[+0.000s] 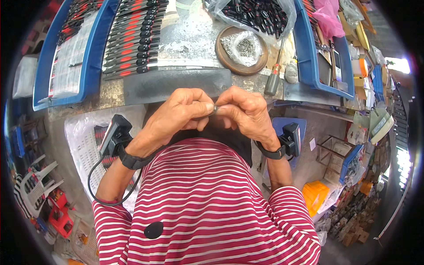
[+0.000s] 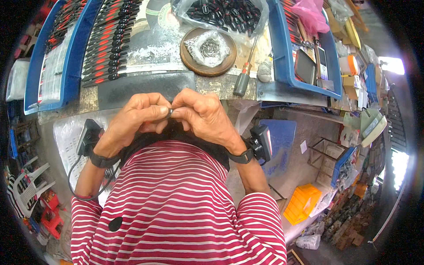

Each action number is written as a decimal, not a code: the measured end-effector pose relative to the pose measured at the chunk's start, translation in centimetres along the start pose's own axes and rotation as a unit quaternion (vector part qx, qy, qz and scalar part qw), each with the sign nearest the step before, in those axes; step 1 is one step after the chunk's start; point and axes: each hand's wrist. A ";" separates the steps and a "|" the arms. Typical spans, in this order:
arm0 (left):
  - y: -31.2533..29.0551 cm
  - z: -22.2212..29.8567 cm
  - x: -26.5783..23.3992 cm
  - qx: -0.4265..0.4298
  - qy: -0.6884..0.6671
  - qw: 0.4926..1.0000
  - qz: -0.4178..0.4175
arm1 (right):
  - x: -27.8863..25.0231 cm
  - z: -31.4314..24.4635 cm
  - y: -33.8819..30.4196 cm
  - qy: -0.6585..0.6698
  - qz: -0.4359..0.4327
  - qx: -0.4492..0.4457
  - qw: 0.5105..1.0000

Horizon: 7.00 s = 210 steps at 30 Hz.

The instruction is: The person assembles screwdrivers by inserting metal shafts into red and black handles and securing them with small metal pins. They repeatedly pick up shafts and handles, align them, insert pins, and place the completed screwdrivers into a blue tray.

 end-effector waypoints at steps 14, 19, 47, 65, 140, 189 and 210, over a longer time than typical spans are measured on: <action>0.0 -0.1 0.5 0.008 0.032 0.998 0.045 | -0.4 -0.3 0.1 0.021 -0.021 0.035 0.999; 0.5 -0.4 0.4 0.051 0.025 0.998 0.028 | -2.0 -0.7 0.1 0.047 -0.017 0.054 0.997; 1.0 0.4 -0.5 0.110 0.054 0.989 0.083 | -6.1 3.9 5.1 -0.480 0.146 0.027 0.864; 1.9 0.5 0.6 0.145 -0.033 0.984 0.094 | -5.6 2.3 4.3 -0.294 0.214 0.036 0.931; 3.9 -1.6 0.7 0.198 0.148 0.937 0.246 | 1.6 1.3 2.7 0.105 0.214 0.051 0.970; 0.5 -0.2 -0.6 0.075 -0.187 0.979 0.016 | 2.9 0.9 2.9 0.275 0.177 -0.006 0.945; 1.5 -2.1 -0.3 0.136 -0.177 0.974 -0.029 | 4.5 -0.4 2.0 0.173 0.248 0.001 0.953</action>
Point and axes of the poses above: each hand's wrist, its own y-axis towards the middle knuckle, its own x-axis out of the palm, z = x × y, and after that the axes turned 12 degrees about -z, right-handed
